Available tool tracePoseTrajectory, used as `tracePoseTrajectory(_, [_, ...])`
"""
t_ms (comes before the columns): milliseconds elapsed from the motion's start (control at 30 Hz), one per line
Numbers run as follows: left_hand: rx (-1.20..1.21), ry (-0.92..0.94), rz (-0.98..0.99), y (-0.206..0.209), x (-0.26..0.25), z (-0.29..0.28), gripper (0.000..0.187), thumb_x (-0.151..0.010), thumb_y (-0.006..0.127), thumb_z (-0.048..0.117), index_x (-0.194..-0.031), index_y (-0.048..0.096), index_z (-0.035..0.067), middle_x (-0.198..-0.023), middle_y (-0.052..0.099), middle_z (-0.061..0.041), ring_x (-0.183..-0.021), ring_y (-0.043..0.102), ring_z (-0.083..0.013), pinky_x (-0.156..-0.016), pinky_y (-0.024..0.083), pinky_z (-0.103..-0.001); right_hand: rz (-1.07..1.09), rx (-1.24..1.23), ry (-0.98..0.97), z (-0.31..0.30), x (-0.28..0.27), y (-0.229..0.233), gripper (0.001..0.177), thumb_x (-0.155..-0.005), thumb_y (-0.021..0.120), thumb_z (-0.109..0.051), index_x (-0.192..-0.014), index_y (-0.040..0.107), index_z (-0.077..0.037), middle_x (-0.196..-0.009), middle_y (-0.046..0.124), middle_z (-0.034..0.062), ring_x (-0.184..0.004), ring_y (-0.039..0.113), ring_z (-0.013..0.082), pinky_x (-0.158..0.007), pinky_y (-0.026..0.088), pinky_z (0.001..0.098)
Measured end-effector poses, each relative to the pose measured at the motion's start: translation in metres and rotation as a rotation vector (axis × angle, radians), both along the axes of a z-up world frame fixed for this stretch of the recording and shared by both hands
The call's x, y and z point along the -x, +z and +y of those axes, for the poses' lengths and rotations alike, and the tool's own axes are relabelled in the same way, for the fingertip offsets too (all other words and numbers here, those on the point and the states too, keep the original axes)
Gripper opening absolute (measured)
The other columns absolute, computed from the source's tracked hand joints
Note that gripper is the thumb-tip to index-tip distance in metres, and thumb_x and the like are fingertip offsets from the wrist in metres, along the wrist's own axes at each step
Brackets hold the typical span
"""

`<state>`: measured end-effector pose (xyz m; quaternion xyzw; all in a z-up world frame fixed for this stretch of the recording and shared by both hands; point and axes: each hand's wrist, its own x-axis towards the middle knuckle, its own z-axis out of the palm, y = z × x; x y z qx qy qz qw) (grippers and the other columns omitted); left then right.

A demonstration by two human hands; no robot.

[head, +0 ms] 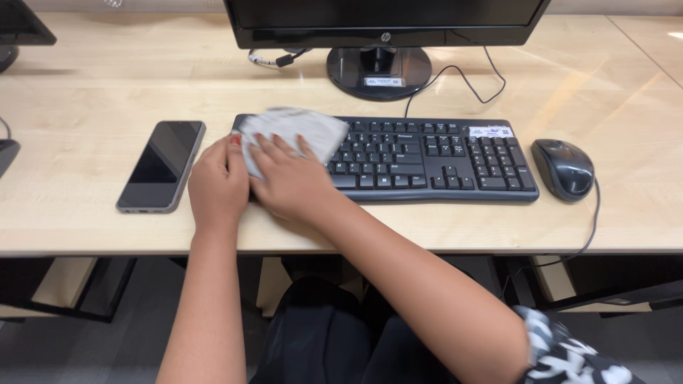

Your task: The person wipes a computer keyboard and a computer mouse using a cloth.

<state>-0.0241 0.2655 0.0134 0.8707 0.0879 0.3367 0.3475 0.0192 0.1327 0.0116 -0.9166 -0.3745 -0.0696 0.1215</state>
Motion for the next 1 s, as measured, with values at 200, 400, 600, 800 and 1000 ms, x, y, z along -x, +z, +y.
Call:
tracePoseTrajectory(200, [0.514, -0.09, -0.129, -0.006, -0.007, 0.024, 0.05, -0.107, 0.034, 0.03, -0.133, 0.064, 0.0, -0.14, 0.064, -0.018, -0.133, 0.058, -0.0286, -0.109, 0.044, -0.038, 0.027, 0.109, 0.136, 0.039, -0.008, 0.019, 0.054, -0.103, 0.032, -0.053, -0.154, 0.036, -0.038, -0.168, 0.021, 0.0065, -0.155, 0.019, 0.0292, -0.124, 0.008, 0.0562])
tracePoseTrajectory(400, [0.697, -0.179, -0.086, -0.008, -0.016, 0.028, 0.059, -0.105, 0.028, 0.036, -0.14, 0.054, -0.002, -0.146, 0.056, -0.018, -0.134, 0.056, -0.0341, -0.111, 0.045, -0.04, -0.061, 0.117, 0.398, -0.052, 0.018, 0.019, 0.051, -0.103, 0.036, -0.052, -0.154, 0.038, -0.045, -0.168, 0.022, 0.0053, -0.153, 0.023, 0.0319, -0.122, 0.013, 0.0588])
tracePoseTrajectory(600, [0.785, -0.15, -0.049, -0.004, -0.015, 0.027, 0.063, -0.102, 0.028, 0.038, -0.137, 0.058, -0.006, -0.139, 0.061, -0.023, -0.129, 0.063, -0.0317, -0.11, 0.049, -0.038, -0.141, 0.352, 0.14, -0.195, 0.017, 0.035, 0.062, -0.101, 0.032, -0.058, -0.16, 0.025, -0.038, -0.166, 0.023, 0.0084, -0.152, 0.021, 0.0329, -0.123, 0.012, 0.0539])
tracePoseTrajectory(800, [0.815, -0.143, -0.061, -0.004, -0.017, 0.028, 0.062, -0.102, 0.029, 0.038, -0.138, 0.056, -0.006, -0.138, 0.061, -0.024, -0.127, 0.064, -0.0315, -0.109, 0.049, -0.038, 0.008, 0.178, 0.035, -0.152, 0.012, 0.01, 0.074, -0.106, 0.018, -0.056, -0.163, 0.005, -0.01, -0.166, 0.017, 0.0177, -0.153, 0.015, 0.035, -0.123, 0.01, 0.0509])
tracePoseTrajectory(1000, [0.638, -0.131, -0.048, -0.007, -0.015, 0.022, 0.056, -0.103, 0.034, 0.034, -0.131, 0.063, -0.005, -0.132, 0.067, -0.02, -0.125, 0.065, -0.0287, -0.107, 0.05, -0.035, 0.124, 0.106, -0.102, -0.005, -0.023, 0.018, 0.06, -0.104, 0.022, -0.051, -0.16, 0.026, -0.028, -0.171, 0.016, 0.0079, -0.157, 0.014, 0.0314, -0.126, 0.01, 0.0501])
